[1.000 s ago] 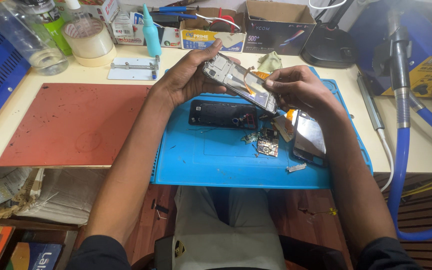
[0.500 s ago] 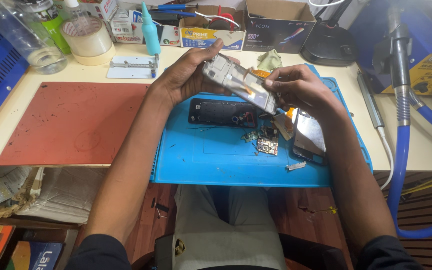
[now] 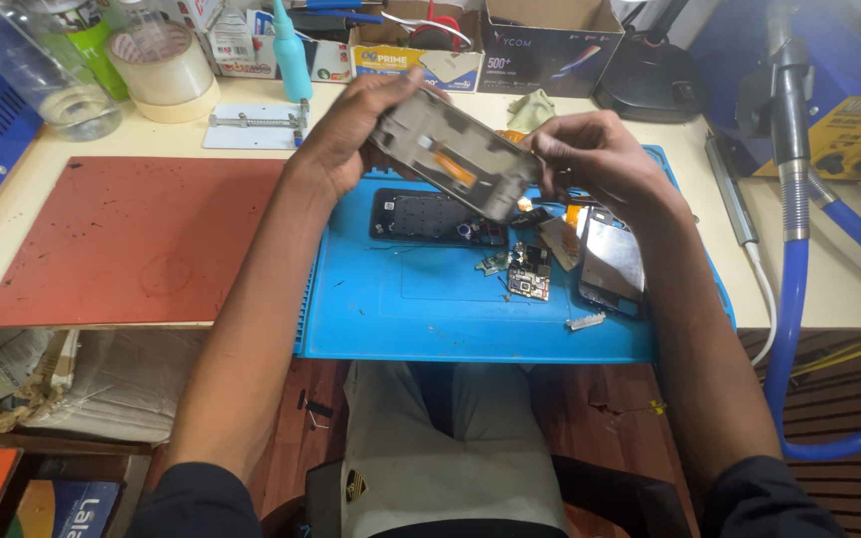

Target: The person assembles internal components of a mobile phone by applying adhesive to the chassis, positioning a ribbon cable, and securing a circuit board into place.

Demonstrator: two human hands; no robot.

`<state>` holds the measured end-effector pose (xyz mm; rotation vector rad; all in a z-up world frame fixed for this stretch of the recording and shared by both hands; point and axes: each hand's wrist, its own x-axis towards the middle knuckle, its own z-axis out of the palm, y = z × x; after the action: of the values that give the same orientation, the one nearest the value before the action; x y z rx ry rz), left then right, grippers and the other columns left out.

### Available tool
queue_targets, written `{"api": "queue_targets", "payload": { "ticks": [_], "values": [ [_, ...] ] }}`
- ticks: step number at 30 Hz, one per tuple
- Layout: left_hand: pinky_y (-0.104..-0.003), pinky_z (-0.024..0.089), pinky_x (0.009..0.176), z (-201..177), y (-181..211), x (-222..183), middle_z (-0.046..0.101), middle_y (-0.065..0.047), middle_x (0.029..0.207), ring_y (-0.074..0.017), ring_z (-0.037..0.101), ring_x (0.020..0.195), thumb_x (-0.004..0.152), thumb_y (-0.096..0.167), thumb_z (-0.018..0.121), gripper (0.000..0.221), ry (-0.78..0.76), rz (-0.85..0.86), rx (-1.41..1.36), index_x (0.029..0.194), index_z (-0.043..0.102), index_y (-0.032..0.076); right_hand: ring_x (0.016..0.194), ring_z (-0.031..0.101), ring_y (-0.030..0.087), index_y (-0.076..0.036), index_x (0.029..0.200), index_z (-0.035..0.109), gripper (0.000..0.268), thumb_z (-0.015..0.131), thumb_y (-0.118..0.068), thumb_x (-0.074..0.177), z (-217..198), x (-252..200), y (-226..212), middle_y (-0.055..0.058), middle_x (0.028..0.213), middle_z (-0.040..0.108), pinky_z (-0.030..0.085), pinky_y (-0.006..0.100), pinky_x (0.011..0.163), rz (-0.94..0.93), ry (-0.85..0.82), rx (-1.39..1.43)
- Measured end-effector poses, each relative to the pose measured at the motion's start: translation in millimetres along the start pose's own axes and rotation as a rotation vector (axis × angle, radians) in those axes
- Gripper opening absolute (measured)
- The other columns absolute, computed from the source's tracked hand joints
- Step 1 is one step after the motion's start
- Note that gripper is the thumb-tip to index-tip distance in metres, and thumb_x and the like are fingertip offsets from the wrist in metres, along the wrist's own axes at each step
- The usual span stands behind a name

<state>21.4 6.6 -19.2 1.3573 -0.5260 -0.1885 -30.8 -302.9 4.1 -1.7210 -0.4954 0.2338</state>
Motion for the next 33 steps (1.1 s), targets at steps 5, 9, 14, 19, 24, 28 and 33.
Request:
{"api": "queue_targets", "payload": {
  "ticks": [5,9,14,19,24,28,33],
  "values": [
    [-0.028,0.066,0.077,-13,-6,4,0.076,-0.005,0.092,-0.0115,0.075,0.082,0.098,0.035,0.071,0.033,0.073,-0.004,-0.176,0.106,0.073,0.003,0.07,0.068,0.011,0.0,0.106,0.076,0.033,0.077,-0.031,0.094,-4,2,-4,0.006,0.082,0.073,0.054,0.024,0.062,-0.074,-0.045,-0.28],
    [-0.026,0.064,0.076,-11,2,-2,0.075,-0.004,0.09,-0.0106,0.074,0.079,0.095,0.036,0.075,0.034,0.043,-0.039,-0.15,0.109,0.078,0.005,0.078,0.075,0.012,-0.004,0.105,0.08,0.032,0.085,-0.026,0.082,-1,-1,-19,0.005,0.091,0.08,0.06,0.027,0.07,-0.136,-0.288,-0.558],
    [-0.028,0.067,0.08,-9,7,-6,0.078,-0.005,0.093,-0.0111,0.076,0.081,0.089,0.031,0.081,0.032,0.046,-0.074,-0.137,0.107,0.078,0.003,0.073,0.074,0.014,-0.014,0.103,0.082,0.039,0.088,-0.02,0.066,26,-17,-39,0.002,0.086,0.08,0.057,0.033,0.062,0.043,-0.48,-0.81],
    [-0.029,0.067,0.074,-8,2,-3,0.076,-0.008,0.089,-0.0125,0.075,0.077,0.09,0.031,0.081,0.033,-0.014,-0.155,-0.14,0.105,0.078,0.002,0.08,0.074,0.013,-0.016,0.099,0.082,0.026,0.085,-0.017,0.073,46,-24,-40,-0.001,0.095,0.079,0.059,0.031,0.07,-0.031,-0.575,-0.818],
    [-0.027,0.067,0.068,-4,1,-2,0.078,-0.007,0.09,-0.011,0.076,0.075,0.093,0.035,0.075,0.034,-0.039,-0.228,-0.02,0.104,0.078,0.003,0.078,0.075,0.015,-0.015,0.096,0.082,0.021,0.082,-0.015,0.075,52,-24,-36,0.0,0.089,0.077,0.06,0.032,0.069,-0.052,-0.654,-0.785],
    [-0.028,0.067,0.067,-3,1,-2,0.079,-0.008,0.091,-0.0115,0.077,0.076,0.093,0.035,0.074,0.034,-0.034,-0.256,0.004,0.105,0.078,0.003,0.087,0.075,0.016,-0.012,0.093,0.082,0.017,0.082,-0.01,0.076,49,-24,-31,0.001,0.091,0.077,0.059,0.033,0.073,-0.286,-0.673,-0.737],
    [-0.028,0.068,0.072,-3,-1,0,0.08,-0.01,0.095,-0.0123,0.078,0.079,0.093,0.034,0.074,0.035,-0.083,-0.229,-0.022,0.105,0.078,0.001,0.082,0.075,0.016,-0.01,0.09,0.078,0.012,0.079,-0.009,0.078,54,-24,-30,0.001,0.088,0.074,0.06,0.033,0.071,-0.191,-0.636,-0.745]
  ]
}}
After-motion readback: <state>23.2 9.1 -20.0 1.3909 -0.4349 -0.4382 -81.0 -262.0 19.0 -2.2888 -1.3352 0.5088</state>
